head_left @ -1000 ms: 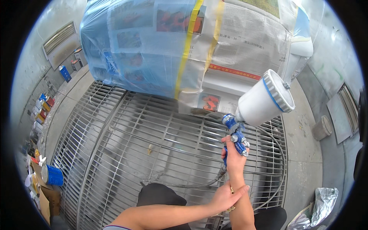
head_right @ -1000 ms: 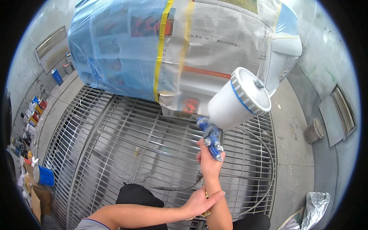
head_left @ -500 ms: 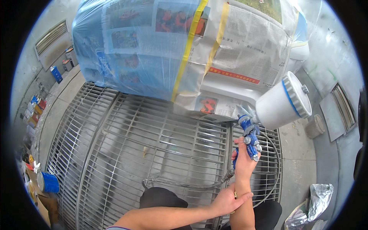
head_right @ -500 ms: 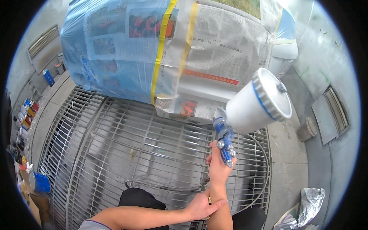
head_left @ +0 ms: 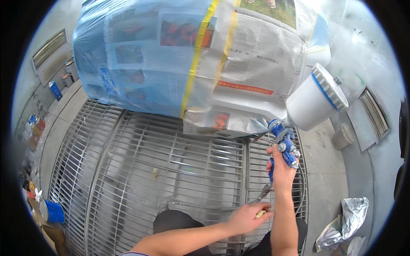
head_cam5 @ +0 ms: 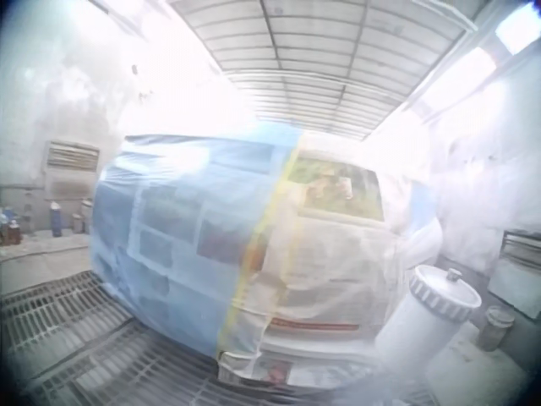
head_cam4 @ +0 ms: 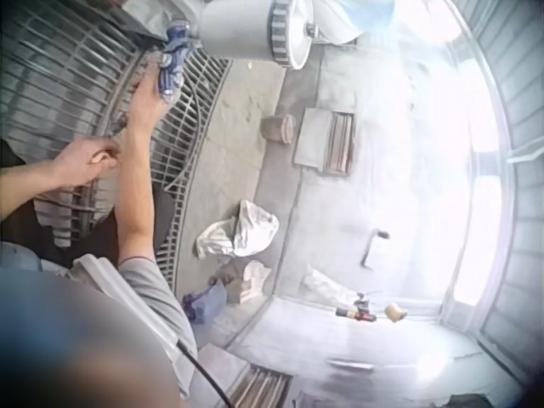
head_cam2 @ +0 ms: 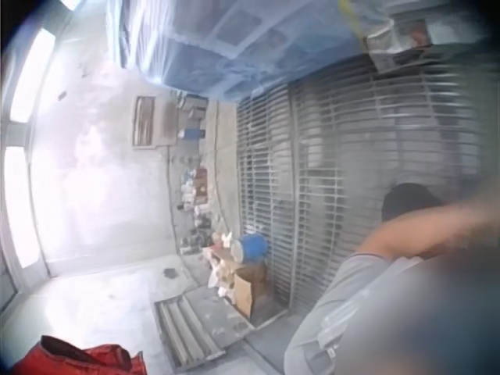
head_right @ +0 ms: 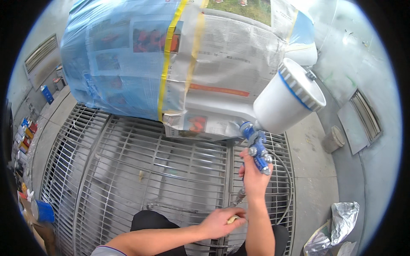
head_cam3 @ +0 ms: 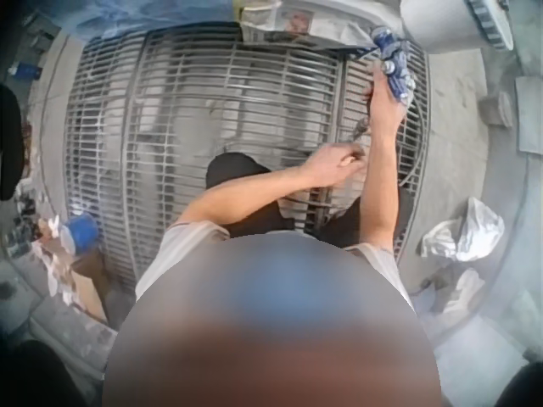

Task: The person uses a spray gun to apply white paint to the rear of a car that is masked with plastic sheeting and tape. The operator moves the spray gun in steady horizontal passes across the trunk and rear bumper, maintaining consistent distance and coverage.

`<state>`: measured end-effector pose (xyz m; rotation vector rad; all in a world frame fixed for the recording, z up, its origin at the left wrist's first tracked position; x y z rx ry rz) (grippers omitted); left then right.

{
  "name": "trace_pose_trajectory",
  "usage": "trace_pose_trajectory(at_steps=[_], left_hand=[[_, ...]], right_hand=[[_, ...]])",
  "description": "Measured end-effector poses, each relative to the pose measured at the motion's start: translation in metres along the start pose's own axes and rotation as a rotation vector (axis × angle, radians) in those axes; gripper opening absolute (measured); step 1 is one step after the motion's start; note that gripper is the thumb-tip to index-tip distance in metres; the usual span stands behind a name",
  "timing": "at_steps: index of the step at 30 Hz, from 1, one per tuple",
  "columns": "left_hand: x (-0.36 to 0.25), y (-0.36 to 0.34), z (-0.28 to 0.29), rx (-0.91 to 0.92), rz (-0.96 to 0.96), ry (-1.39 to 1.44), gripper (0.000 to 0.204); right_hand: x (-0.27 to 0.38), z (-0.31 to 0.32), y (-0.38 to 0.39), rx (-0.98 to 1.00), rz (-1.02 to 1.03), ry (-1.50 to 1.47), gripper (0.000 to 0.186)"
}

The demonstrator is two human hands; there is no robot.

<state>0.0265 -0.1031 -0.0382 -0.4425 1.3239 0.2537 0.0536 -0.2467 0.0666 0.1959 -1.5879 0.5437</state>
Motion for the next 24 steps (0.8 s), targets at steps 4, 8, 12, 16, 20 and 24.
trace_pose_trajectory(at_steps=[4, 8, 12, 16, 20, 24], left_hand=[[0.040, -0.007, 0.023, 0.118, 0.152, -0.607, 0.036], [0.084, 0.004, 0.047, 0.421, 0.416, -0.863, 0.027], [0.088, 0.002, 0.083, 0.632, 0.604, -0.852, 0.036], [0.092, -0.001, 0.097, 0.494, 0.571, -0.737, 0.047], [0.084, -0.016, 0.102, 0.313, 0.509, -0.768, 0.051], [0.093, -0.011, 0.080, 0.543, 0.591, -0.753, 0.049]], right_hand=[[0.008, 0.050, -0.024, -0.006, -0.026, 0.075, 0.023], [0.003, 0.083, -0.030, -0.103, -0.056, -0.007, 0.020], [-0.011, 0.119, -0.041, -0.201, 0.017, 0.065, 0.024], [-0.016, 0.139, -0.049, -0.242, 0.039, 0.159, 0.029], [-0.021, 0.117, -0.047, -0.061, -0.021, 0.181, 0.026], [-0.010, 0.096, -0.044, 0.062, -0.083, 0.109, 0.022]])
Point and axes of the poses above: each hand's wrist, its own y-axis away from the middle knuckle, its own z-axis out of the back of the hand, x = y × z, the point moved 6 cm from there along -y, towards the middle knuckle, and after that the axes turned 3 degrees about -x, right-handed, at the moved point
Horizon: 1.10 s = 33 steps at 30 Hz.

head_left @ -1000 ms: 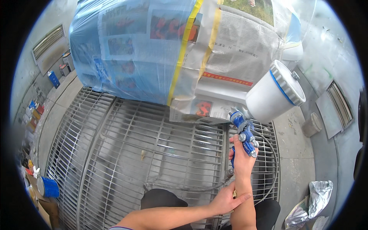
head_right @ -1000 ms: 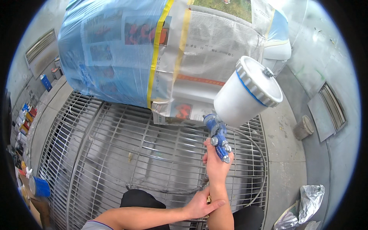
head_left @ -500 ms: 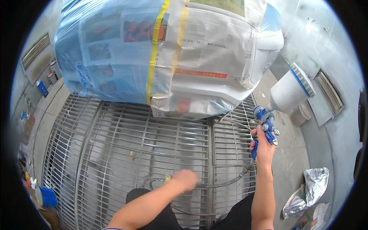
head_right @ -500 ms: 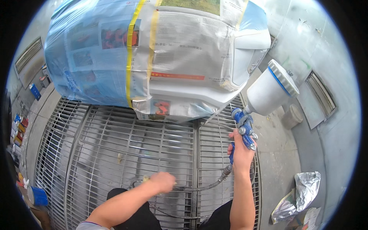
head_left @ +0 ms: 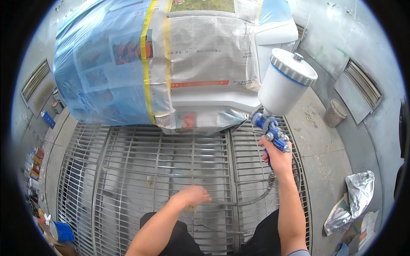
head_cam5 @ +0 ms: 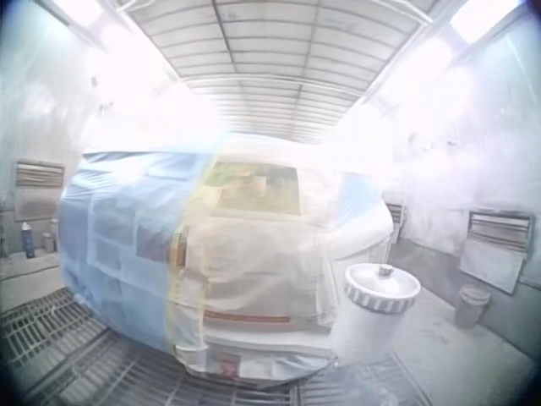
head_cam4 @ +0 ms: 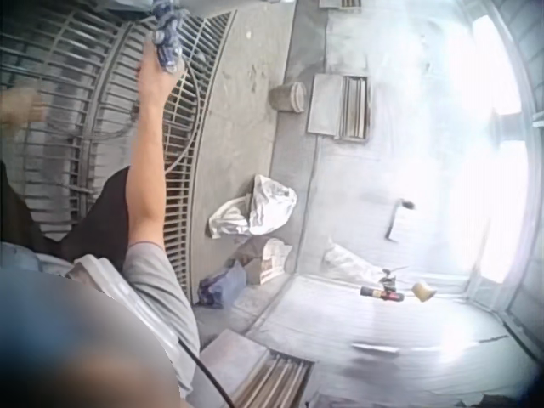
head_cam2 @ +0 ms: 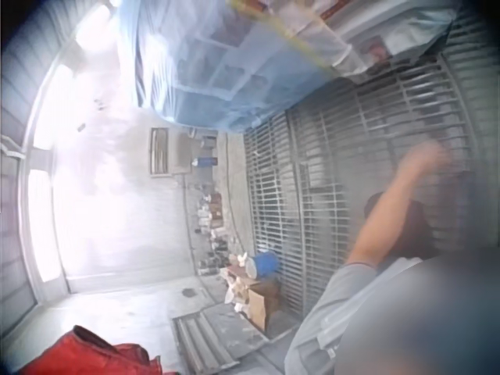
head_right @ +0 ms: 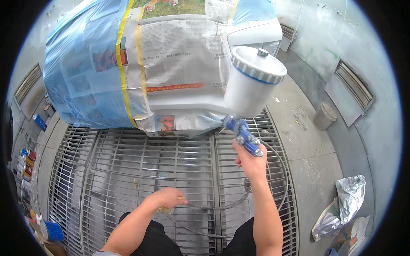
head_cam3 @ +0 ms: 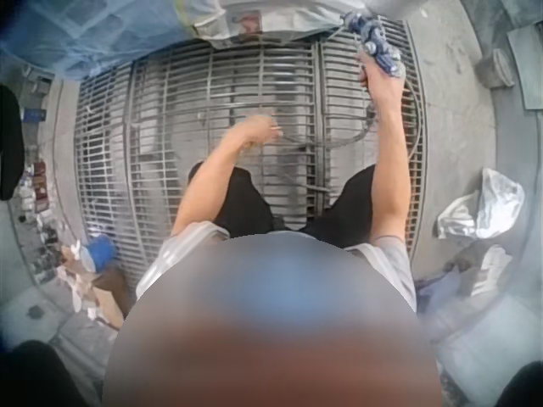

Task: The person uses a spray gun to apply white paint to the rear of a car that is masked with plastic sheeting and tape. The operator moves the spray gun in steady horizontal passes across the trunk and rear bumper, maintaining consistent distance and coverage.

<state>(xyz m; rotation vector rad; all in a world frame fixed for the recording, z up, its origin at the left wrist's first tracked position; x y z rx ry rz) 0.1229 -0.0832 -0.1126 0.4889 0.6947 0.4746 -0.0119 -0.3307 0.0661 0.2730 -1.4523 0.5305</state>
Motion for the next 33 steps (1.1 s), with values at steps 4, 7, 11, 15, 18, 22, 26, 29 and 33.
trace_pose_trajectory(at_steps=[4, 7, 11, 15, 18, 22, 26, 29, 33], left_hand=[[0.007, 0.004, -0.014, 0.206, 0.051, 0.027, 0.046], [0.008, 0.008, -0.012, 0.234, 0.094, 0.060, 0.046], [0.011, 0.001, -0.015, 0.209, 0.096, 0.083, 0.047], [0.005, -0.005, -0.010, 0.146, 0.100, 0.049, 0.047], [0.001, -0.012, -0.008, 0.108, 0.137, 0.045, 0.048], [-0.006, -0.007, -0.004, 0.105, 0.139, 0.043, 0.048], [-0.014, -0.009, -0.003, 0.045, 0.140, 0.062, 0.048], [-0.018, -0.015, 0.003, -0.055, 0.130, 0.031, 0.049], [-0.016, -0.019, 0.002, -0.098, 0.092, 0.037, 0.049]], right_hand=[[0.005, -0.004, -0.003, 0.082, -0.024, -0.098, 0.025], [-0.002, -0.001, -0.009, 0.041, -0.037, -0.187, 0.023], [-0.023, 0.021, -0.026, -0.101, -0.043, -0.209, 0.023], [-0.044, 0.043, -0.042, -0.246, -0.076, -0.143, 0.024], [-0.061, 0.055, -0.055, -0.312, -0.065, -0.115, 0.025], [-0.060, 0.046, -0.057, -0.242, -0.067, -0.176, 0.025], [-0.068, 0.048, -0.070, -0.282, -0.002, -0.101, 0.029], [-0.072, 0.058, -0.079, -0.439, 0.068, 0.012, 0.031], [-0.085, 0.060, -0.089, -0.483, 0.078, -0.017, 0.030]])
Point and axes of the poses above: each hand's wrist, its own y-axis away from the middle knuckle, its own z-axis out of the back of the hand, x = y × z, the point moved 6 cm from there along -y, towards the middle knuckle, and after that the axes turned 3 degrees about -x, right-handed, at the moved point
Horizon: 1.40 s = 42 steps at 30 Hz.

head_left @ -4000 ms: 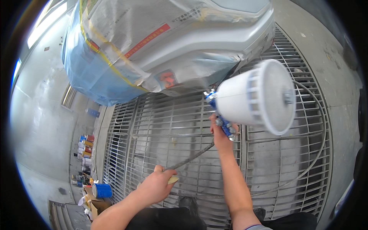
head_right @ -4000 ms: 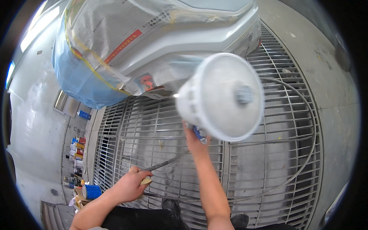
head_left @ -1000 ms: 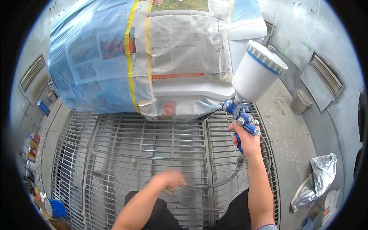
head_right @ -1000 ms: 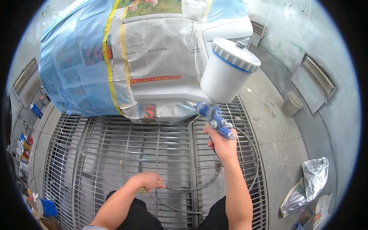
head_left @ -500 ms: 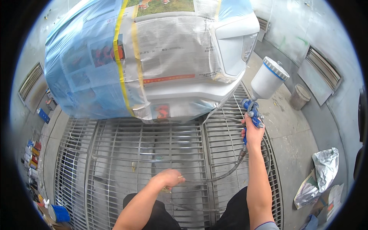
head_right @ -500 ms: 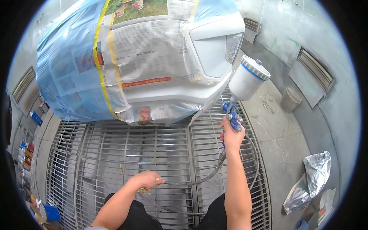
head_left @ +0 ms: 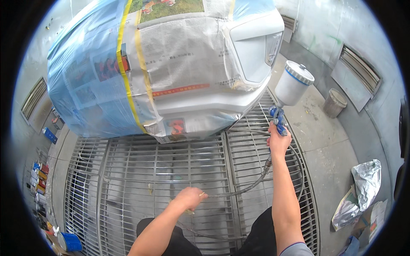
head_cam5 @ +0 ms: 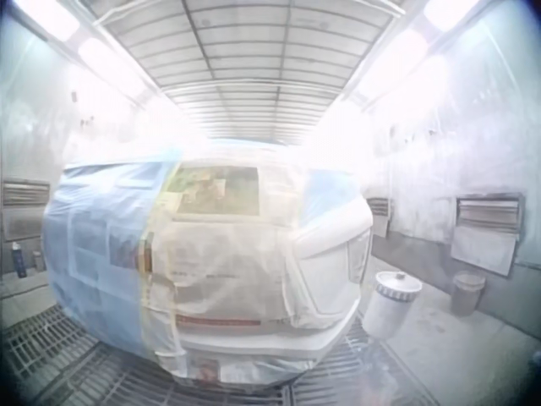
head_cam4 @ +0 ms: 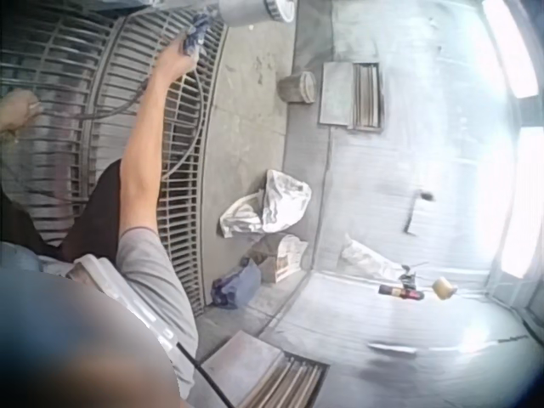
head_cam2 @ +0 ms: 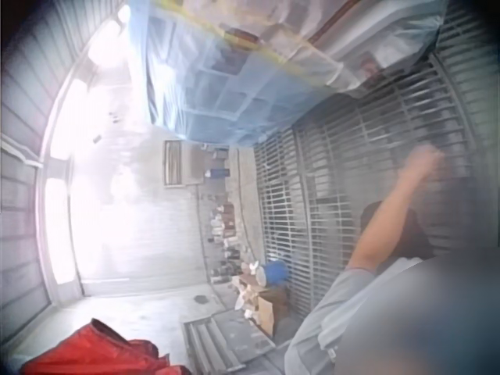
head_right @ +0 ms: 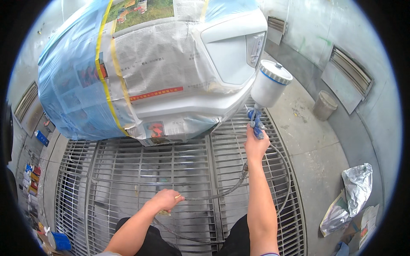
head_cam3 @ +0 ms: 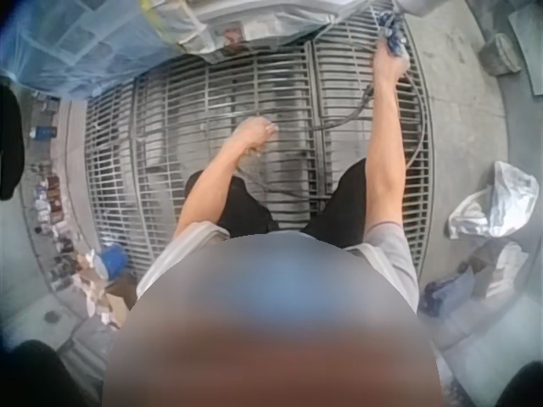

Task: The person uses a spray gun to apply white paint to the rear of a car that is masked with plastic sheeting and tape. The operator moves the spray gun in steady horizontal passes across the trunk and rear bumper, maintaining consistent distance and coverage.

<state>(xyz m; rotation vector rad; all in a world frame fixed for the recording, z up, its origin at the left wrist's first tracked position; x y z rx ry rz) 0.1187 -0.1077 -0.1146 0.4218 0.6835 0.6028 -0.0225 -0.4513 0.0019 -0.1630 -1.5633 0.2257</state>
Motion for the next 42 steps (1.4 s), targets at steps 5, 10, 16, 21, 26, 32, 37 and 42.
trace_pose_trajectory(at_steps=[5, 10, 16, 21, 26, 32, 37, 42], left_hand=[[0.009, -0.006, -0.014, 0.153, 0.082, -0.003, 0.045], [0.006, 0.001, -0.019, 0.275, 0.106, 0.003, 0.044], [0.006, 0.001, -0.027, 0.304, 0.124, 0.040, 0.046], [0.006, 0.006, -0.021, 0.282, 0.117, 0.034, 0.044], [-0.002, 0.010, -0.019, 0.283, 0.101, 0.007, 0.044], [0.001, 0.013, -0.021, 0.279, 0.115, 0.008, 0.045], [0.005, 0.009, -0.017, 0.242, 0.143, -0.011, 0.042], [0.006, 0.005, -0.018, 0.185, 0.129, -0.028, 0.047]], right_hand=[[0.014, -0.015, 0.033, 0.188, -0.057, -0.032, 0.028], [0.062, -0.035, 0.077, 0.502, -0.028, -0.065, 0.028], [0.074, -0.037, 0.090, 0.470, 0.040, -0.052, 0.026], [0.078, -0.029, 0.093, 0.304, 0.098, -0.040, 0.027], [0.089, -0.043, 0.108, 0.458, 0.086, -0.023, 0.023], [0.089, -0.060, 0.119, 0.581, 0.103, -0.011, 0.039], [0.076, -0.044, 0.098, 0.242, 0.304, 0.033, 0.036], [0.070, -0.035, 0.092, 0.191, 0.178, 0.075, 0.034]])
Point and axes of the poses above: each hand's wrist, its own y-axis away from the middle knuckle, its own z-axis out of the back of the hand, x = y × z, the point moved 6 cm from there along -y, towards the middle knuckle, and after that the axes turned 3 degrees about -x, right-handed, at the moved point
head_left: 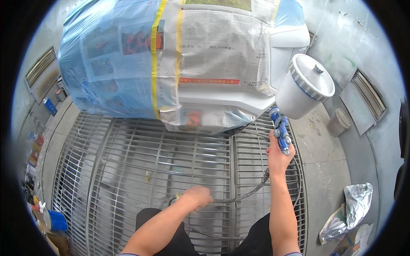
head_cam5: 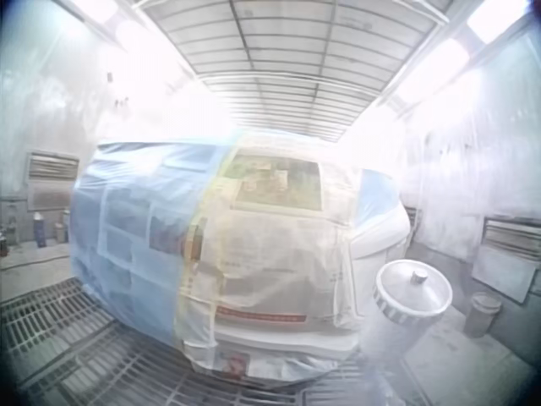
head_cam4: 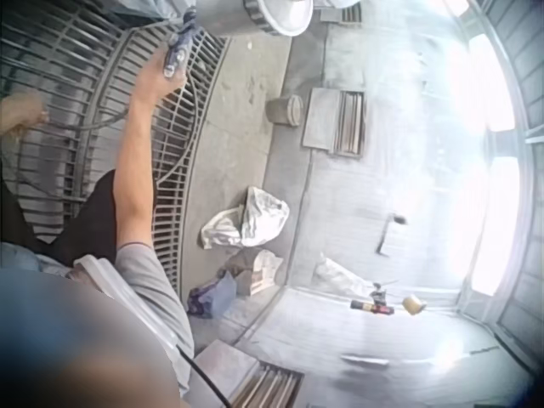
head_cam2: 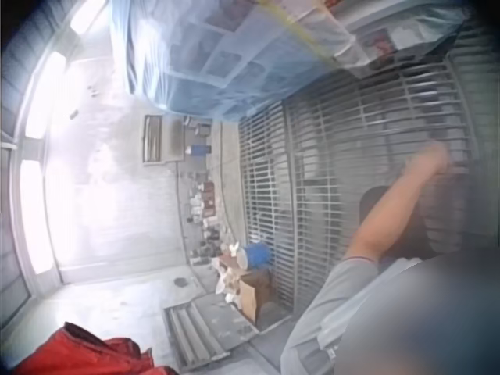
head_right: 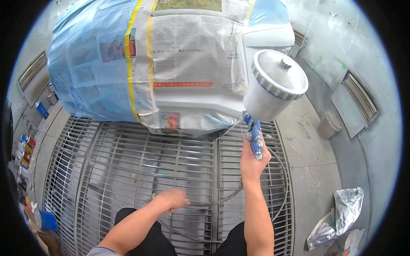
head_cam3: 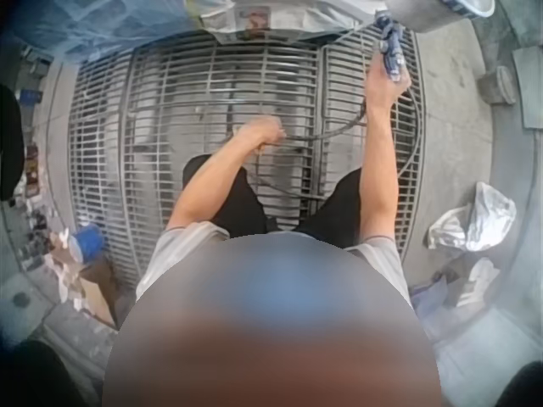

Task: The person uses a spray gun to apply white paint to the rear of a car that is masked with plastic sheeting and tape. The operator moves the spray gun in steady horizontal passes across the trunk and rear bumper, maintaining consistent distance and coverage.

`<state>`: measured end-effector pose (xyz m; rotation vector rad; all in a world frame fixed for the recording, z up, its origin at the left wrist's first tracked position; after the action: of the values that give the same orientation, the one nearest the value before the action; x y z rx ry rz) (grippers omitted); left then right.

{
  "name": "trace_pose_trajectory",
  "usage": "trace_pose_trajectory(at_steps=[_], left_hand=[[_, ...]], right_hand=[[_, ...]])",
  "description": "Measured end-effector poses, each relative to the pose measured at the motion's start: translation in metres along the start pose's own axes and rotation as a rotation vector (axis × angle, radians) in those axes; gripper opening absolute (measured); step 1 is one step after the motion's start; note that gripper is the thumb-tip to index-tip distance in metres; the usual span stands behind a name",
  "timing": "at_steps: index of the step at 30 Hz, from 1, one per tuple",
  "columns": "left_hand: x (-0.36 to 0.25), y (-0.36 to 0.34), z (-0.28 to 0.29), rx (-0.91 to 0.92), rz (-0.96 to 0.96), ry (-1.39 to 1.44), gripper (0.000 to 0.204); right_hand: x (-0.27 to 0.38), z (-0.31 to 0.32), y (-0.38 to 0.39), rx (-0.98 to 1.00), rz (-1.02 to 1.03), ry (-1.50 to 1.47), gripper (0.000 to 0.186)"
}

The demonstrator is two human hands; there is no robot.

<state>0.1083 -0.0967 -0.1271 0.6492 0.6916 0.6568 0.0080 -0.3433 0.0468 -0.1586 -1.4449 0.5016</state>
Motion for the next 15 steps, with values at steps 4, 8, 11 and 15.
trace_pose_trajectory(at_steps=[4, 8, 11, 15], left_hand=[[-0.002, -0.001, -0.002, 0.030, 0.011, -0.034, 0.045], [-0.001, 0.010, 0.000, 0.062, 0.048, -0.017, 0.046], [0.004, 0.010, -0.003, 0.080, 0.053, 0.001, 0.047], [0.008, 0.012, -0.004, 0.079, 0.044, 0.029, 0.047]], right_hand=[[0.005, -0.014, 0.010, 0.111, 0.065, -0.056, 0.034], [0.026, -0.049, 0.031, 0.310, 0.016, -0.122, 0.039], [0.028, -0.068, 0.034, 0.482, 0.003, -0.207, 0.039], [0.028, -0.071, 0.034, 0.442, -0.006, -0.220, 0.037]])
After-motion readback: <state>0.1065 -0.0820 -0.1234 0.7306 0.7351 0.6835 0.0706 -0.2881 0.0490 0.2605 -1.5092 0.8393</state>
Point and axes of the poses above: each hand's wrist, its own y-axis away from the middle knuckle, its own z-axis out of the back of the hand, x = y × z, the point moved 6 cm from there along -y, towards the middle knuckle, and after that the axes turned 3 degrees about -x, right-handed, at the moved point
